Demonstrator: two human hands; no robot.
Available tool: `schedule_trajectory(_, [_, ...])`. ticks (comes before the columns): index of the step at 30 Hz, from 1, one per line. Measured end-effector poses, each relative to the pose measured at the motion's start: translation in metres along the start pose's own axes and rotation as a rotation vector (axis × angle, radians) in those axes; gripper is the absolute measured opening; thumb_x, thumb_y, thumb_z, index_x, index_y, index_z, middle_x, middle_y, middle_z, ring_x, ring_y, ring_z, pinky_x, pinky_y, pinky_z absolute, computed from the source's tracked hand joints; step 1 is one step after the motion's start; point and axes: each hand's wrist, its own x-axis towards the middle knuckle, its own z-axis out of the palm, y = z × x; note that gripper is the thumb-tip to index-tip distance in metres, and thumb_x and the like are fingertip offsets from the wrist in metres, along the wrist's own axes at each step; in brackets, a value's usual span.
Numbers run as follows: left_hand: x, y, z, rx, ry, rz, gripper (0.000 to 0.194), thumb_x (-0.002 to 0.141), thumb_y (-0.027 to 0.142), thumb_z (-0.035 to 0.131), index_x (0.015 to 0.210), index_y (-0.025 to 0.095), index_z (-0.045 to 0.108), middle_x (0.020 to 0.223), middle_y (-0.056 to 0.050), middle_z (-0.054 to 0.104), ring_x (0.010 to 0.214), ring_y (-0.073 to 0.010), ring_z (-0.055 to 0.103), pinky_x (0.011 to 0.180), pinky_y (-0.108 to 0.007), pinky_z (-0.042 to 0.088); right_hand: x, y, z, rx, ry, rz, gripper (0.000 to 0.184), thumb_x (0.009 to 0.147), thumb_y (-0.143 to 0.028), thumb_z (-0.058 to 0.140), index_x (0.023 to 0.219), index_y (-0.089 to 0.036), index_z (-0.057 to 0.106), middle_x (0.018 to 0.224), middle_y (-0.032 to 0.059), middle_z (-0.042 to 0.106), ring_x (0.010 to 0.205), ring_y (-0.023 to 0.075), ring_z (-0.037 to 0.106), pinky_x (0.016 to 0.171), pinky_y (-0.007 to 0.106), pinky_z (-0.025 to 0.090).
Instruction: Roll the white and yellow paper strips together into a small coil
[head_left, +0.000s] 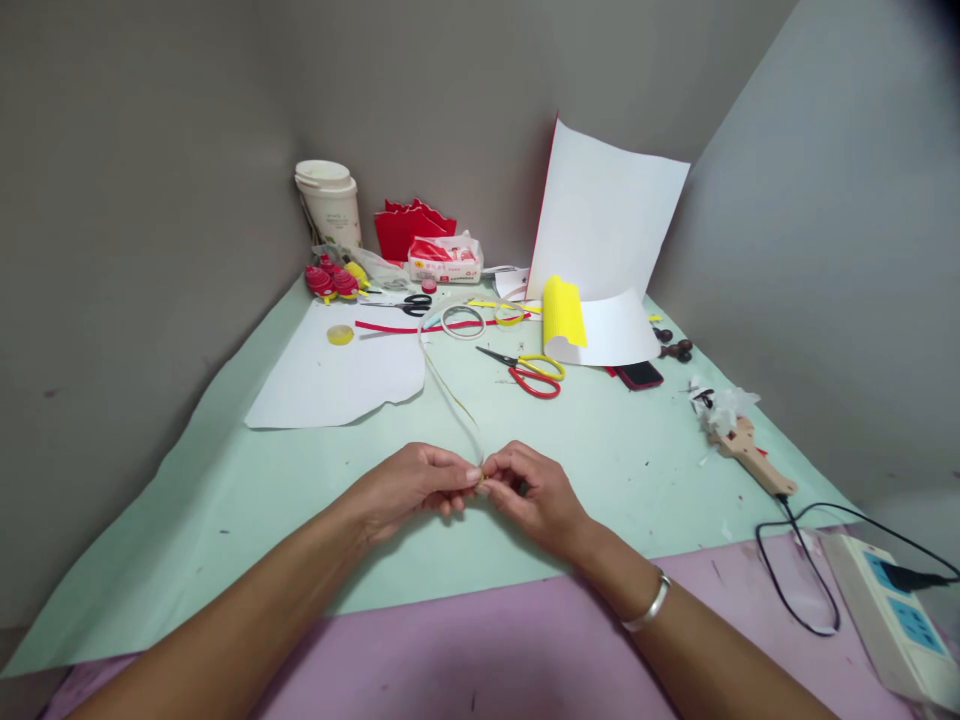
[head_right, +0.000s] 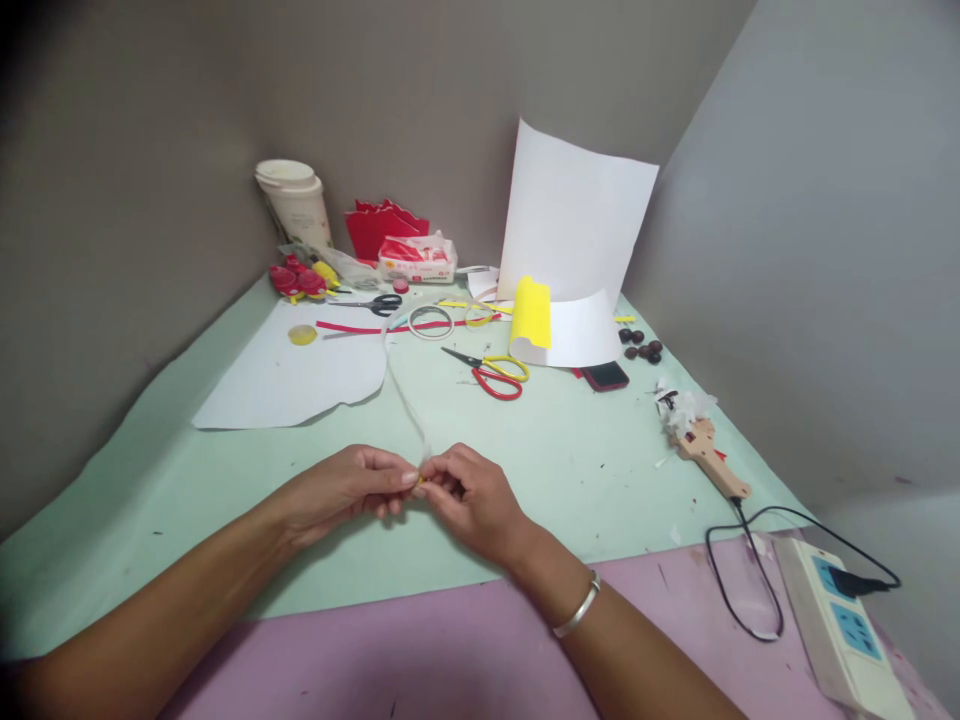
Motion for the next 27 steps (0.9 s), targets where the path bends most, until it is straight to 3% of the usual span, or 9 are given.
schedule_trajectory(5, [0.0007, 0.0013, -0.0009, 0.010, -0.016, -0.013, 0.021, 0.075, 0.033, 0.072, 0.074, 0.012, 0.071, 0.062, 0.000, 0.058, 0.059, -0.0085, 0.050, 0.057, -0.020, 0.038, 0.0007, -0.0007, -0.0014, 0.038, -0.049, 0.029, 0.004, 0.083, -0.020, 0.065, 0.087, -0.020, 0.065, 0.076, -0.0005, 0.057, 0.060, 0.0087, 0.052, 0.054, 0.019, 0.044])
schedule_trajectory(15, [0.0010, -0.0004, 0.0082, -0.069, 0.108, 0.026, 0.025, 0.074, 0.036, 0.074, 0.077, 0.012, 0.071, 0.066, -0.001, 0.059, 0.059, -0.0088, 0.049, 0.058, -0.022, 0.039, -0.0025, 0.0003, 0.0071, -0.149, 0.142, -0.074, 0.003, 0.084, -0.019, 0.063, 0.087, -0.020, 0.064, 0.076, 0.0015, 0.058, 0.061, 0.0108, 0.053, 0.057, 0.022, 0.047])
schedule_trajectory(27, [-0.0001, 0.0015, 0.0023, -0.026, 0.007, 0.007, 0.027, 0.076, 0.038, 0.072, 0.076, 0.012, 0.072, 0.065, -0.002, 0.060, 0.061, -0.0100, 0.050, 0.060, -0.022, 0.040, -0.0010, 0.0004, 0.0017, -0.013, 0.025, -0.028, 0.006, 0.083, -0.017, 0.064, 0.089, -0.019, 0.064, 0.077, 0.0004, 0.057, 0.062, 0.0093, 0.054, 0.057, 0.021, 0.046])
